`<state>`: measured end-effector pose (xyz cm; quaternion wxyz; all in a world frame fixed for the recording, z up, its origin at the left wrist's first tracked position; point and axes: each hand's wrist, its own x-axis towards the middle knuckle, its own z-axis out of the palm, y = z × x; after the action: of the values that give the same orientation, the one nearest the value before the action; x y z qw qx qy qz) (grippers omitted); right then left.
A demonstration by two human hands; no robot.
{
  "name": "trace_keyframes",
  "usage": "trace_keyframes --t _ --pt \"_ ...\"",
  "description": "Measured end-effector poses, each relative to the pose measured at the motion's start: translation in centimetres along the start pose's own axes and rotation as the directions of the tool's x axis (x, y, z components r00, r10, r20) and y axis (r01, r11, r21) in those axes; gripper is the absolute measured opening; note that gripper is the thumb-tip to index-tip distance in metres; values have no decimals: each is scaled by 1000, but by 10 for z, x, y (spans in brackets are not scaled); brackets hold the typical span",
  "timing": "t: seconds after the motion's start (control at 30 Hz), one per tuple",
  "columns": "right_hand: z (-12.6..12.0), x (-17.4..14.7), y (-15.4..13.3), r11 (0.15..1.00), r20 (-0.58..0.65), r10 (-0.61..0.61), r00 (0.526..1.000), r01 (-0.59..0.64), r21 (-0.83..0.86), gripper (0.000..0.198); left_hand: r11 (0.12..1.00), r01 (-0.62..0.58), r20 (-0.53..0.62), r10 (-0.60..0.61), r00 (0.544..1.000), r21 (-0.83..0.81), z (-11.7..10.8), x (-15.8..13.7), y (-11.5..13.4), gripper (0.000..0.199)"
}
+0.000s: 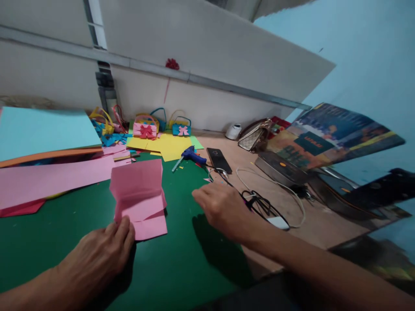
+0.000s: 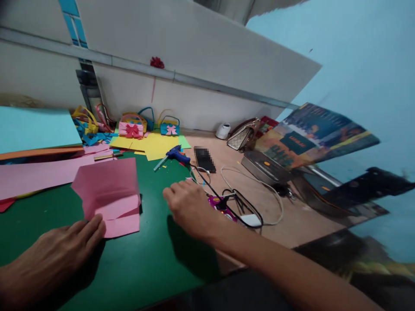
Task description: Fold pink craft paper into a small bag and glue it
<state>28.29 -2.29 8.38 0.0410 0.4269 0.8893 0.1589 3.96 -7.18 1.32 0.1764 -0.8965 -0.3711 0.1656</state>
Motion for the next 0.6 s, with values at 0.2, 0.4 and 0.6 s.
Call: trace_keyframes --t 0.2,0.4,0.6 --pt "-2 74 56 956 192 293 937 -283 -80 23 999 52 -38 -52 998 9 11 2 -3 53" --pt "41 135 85 929 371 362 855 -361 -76 32 986 87 -190 -113 975 -141 22 1 -3 24" --pt "68 152 93 923 411 354 840 -385 -9 32 950 114 -199 -177 964 -292 18 -2 -13 28"
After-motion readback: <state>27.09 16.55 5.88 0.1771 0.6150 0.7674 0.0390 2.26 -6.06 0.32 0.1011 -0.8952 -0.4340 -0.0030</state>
